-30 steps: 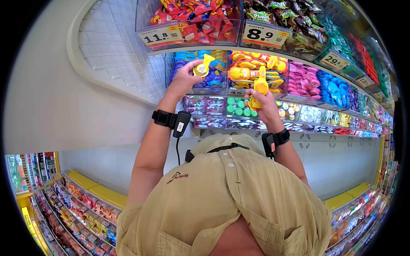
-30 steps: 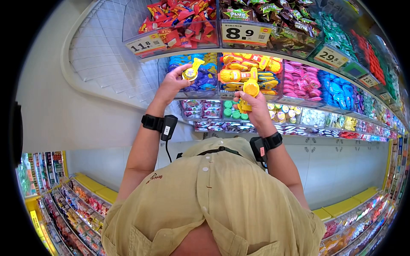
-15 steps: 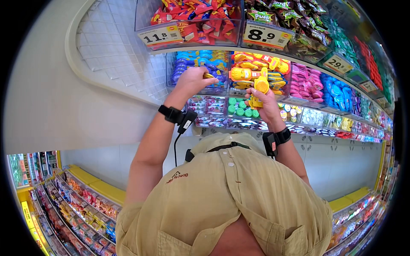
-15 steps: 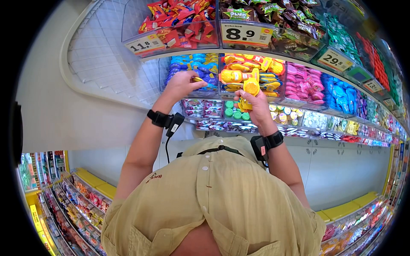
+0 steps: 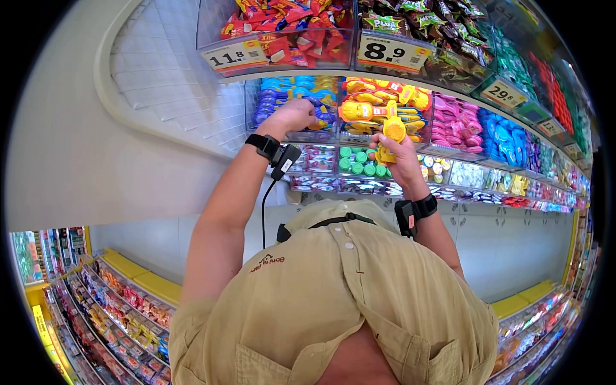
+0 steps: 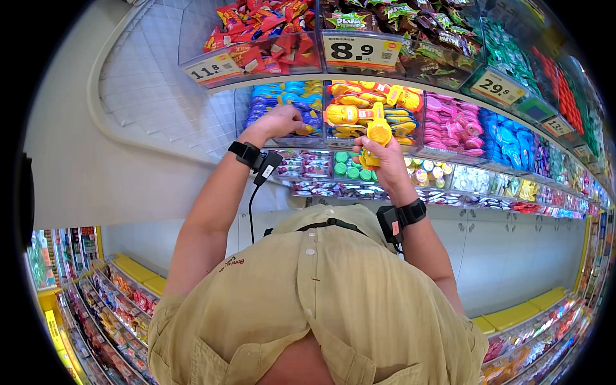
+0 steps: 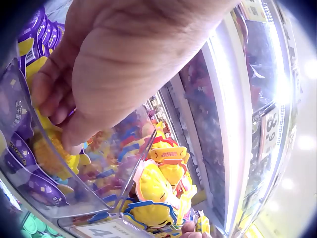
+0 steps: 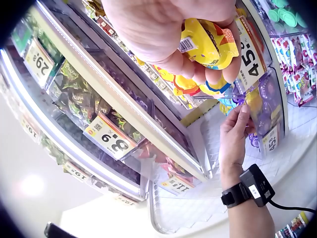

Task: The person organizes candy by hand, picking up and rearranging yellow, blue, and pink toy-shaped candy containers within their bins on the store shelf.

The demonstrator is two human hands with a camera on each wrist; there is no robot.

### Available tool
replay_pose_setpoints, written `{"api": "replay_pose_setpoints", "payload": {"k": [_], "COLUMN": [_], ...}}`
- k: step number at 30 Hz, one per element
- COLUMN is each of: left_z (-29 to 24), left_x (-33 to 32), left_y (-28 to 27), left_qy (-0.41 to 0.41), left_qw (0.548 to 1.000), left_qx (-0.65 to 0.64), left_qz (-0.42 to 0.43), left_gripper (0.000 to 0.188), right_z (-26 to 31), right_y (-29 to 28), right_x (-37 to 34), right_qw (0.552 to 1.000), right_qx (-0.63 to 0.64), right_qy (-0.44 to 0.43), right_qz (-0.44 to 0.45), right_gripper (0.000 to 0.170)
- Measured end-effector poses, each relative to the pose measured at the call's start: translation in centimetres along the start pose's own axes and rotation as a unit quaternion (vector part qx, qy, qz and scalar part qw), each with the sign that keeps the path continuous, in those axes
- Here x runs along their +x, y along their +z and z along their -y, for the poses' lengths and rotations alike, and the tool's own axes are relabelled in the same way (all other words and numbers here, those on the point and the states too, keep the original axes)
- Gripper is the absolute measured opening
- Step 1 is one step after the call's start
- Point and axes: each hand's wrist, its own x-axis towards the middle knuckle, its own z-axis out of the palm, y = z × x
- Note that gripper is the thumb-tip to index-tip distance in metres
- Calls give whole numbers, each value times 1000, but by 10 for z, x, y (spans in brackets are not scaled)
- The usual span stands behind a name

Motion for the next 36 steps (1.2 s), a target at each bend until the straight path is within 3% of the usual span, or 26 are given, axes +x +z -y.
{"api": "replay_pose_setpoints", "payload": {"k": [4,13,19,26,28,31,34,36], "left_z": [-3,4,1,8,10,8,-17,-42], "left_x": [0,-2,-7,-7,-7,-12,-25,-40], "left_y": [1,10,15,25,30,33,17,0], "left_qy": [38,40,59,66,67,121,72,51], "left_qw": [998,990,993,988,987,968,954,912], "left_qx": [-34,-129,-65,-98,-108,-57,-232,-392], "left_qz": [-48,-39,-74,-95,-102,-214,-177,-106], "left_gripper": [27,22,20,24,25,26,28,30], "right_z": [1,2,3,8,8,5,3,1], "right_y": [0,3,11,19,26,35,44,50], "right_x": [0,0,2,8,9,13,17,21], "right_qw": [1000,1000,999,991,994,995,995,995], "right_qx": [8,-2,-3,68,24,-11,-17,-25], "right_qy": [-1,7,12,57,46,40,32,26], "right_qz": [0,13,43,98,95,90,95,96], "right_gripper": [24,24,24,32,33,34,34,34]}}
